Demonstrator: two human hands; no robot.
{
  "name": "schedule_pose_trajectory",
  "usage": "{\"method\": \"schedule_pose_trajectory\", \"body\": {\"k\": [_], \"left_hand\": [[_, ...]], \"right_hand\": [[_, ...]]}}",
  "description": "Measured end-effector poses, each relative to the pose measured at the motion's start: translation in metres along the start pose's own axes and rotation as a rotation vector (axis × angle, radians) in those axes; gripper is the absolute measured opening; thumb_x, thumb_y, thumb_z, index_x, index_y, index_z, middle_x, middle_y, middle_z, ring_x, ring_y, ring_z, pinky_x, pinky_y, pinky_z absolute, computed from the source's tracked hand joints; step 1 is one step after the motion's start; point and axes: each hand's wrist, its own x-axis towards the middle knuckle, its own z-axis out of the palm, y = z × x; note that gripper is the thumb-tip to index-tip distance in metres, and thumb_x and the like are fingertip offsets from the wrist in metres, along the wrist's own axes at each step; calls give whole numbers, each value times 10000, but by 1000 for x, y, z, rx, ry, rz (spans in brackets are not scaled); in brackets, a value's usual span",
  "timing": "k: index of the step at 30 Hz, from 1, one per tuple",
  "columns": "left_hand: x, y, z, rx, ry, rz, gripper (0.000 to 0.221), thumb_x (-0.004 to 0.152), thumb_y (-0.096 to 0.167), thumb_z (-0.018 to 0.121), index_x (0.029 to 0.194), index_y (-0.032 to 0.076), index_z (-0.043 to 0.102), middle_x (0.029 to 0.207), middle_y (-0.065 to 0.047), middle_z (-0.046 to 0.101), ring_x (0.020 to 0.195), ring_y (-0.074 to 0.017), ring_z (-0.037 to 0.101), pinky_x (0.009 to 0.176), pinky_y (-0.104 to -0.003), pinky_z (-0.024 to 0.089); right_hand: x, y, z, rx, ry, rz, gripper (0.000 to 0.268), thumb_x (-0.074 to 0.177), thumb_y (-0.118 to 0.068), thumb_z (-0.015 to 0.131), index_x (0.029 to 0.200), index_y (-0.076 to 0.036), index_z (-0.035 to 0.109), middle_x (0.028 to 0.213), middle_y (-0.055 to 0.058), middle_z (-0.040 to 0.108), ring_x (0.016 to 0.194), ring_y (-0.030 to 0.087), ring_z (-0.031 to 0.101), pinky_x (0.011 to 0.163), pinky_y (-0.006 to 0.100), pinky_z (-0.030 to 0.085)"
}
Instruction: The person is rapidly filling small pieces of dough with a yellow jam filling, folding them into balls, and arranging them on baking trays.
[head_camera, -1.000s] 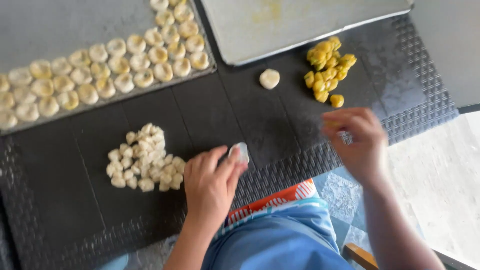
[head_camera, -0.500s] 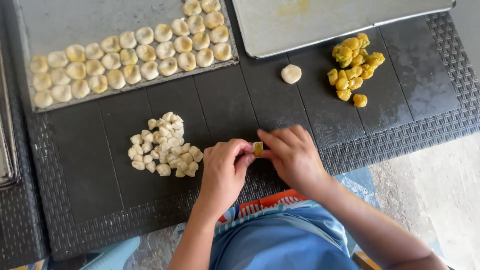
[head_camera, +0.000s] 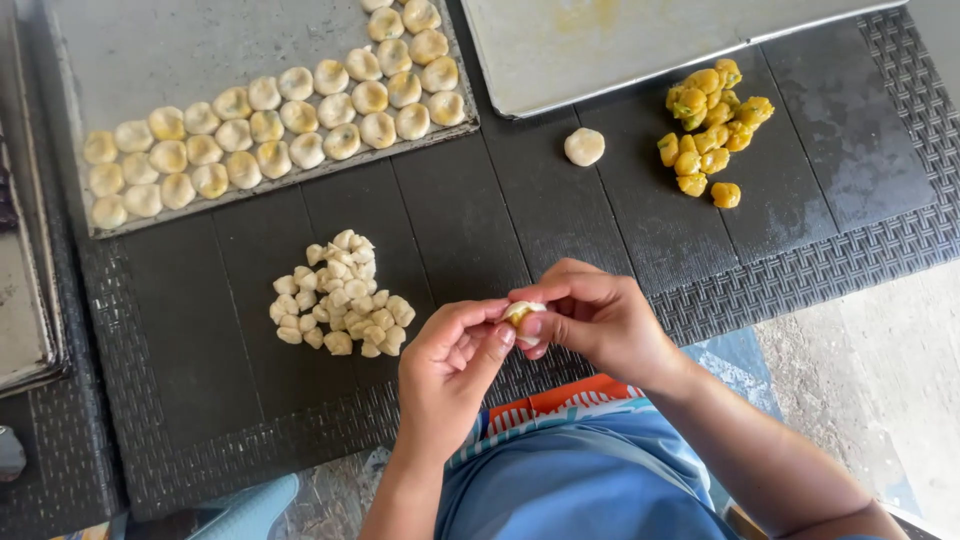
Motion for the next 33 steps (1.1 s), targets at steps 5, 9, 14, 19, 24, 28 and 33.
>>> {"method": "schedule_pose_trajectory", "body": {"k": [5, 9, 14, 19, 24, 28, 33], "left_hand": [[2, 14, 11, -161, 118, -126, 381, 882, -14, 793, 1252, -33, 702, 1067, -206, 802, 931, -232, 794, 870, -336, 708], [10, 11, 8, -199, 82, -47, 297, 943, 178, 771, 1191, 27, 706, 1106, -120, 731, 851, -182, 738, 776, -320, 669], [11, 9, 4, -185, -23, -131, 455, 907, 124, 790, 1300, -64, 658, 1155, -215, 778, 1053, -265, 783, 916, -362, 697], [5, 10, 5, -234, 4, -210, 380, 909, 149, 785, 1211, -71, 722, 1094, -215, 793, 945, -261, 787, 826, -365, 723], [-2, 13, 7, -167, 75, -129, 367, 934, 135, 763, 1244, -55, 711, 1140, -204, 785, 1014, -258, 788, 894, -358, 711], [-3, 23, 8, -47, 60, -39, 341, 952, 88, 741, 1260, -52, 700, 1180, -215, 772, 1093, -276, 787, 991, -347, 679], [-7, 26, 11, 46, 60, 48, 322, 962, 53, 735, 1272, -25, 691, 1186, -193, 763, 1082, -248, 789, 972, -349, 702]], "right_hand": [[3, 2, -5, 248, 20, 120, 208, 903, 48, 765, 1111, 54, 753, 948, 169, 678, 717, 320, 777, 616, 345, 718], [1, -3, 3, 255, 90, 265, 188, 907, -58, 785, 1071, 12, 726, 805, 174, 747, 596, 226, 721, 508, 345, 656], [-10, -18, 4, 4, 88, 179, 369, 932, -178, 758, 1229, 38, 719, 973, 141, 797, 785, 172, 736, 667, 288, 681], [-15, -28, 1, -285, 143, 63, 349, 1010, -179, 659, 1298, 16, 681, 860, 70, 706, 701, 134, 703, 688, 240, 626], [-14, -56, 6, -953, 159, -469, 212, 968, -182, 761, 1131, -48, 741, 1054, 123, 678, 966, 242, 683, 860, 345, 565], [-14, -65, 16, -1112, 134, -629, 137, 938, -135, 838, 1048, -90, 769, 1032, 84, 647, 927, 280, 640, 859, 398, 548], [-10, -60, 21, -1143, 190, -636, 134, 949, -137, 840, 1059, -87, 783, 1021, 77, 649, 928, 274, 644, 863, 394, 541]]}}
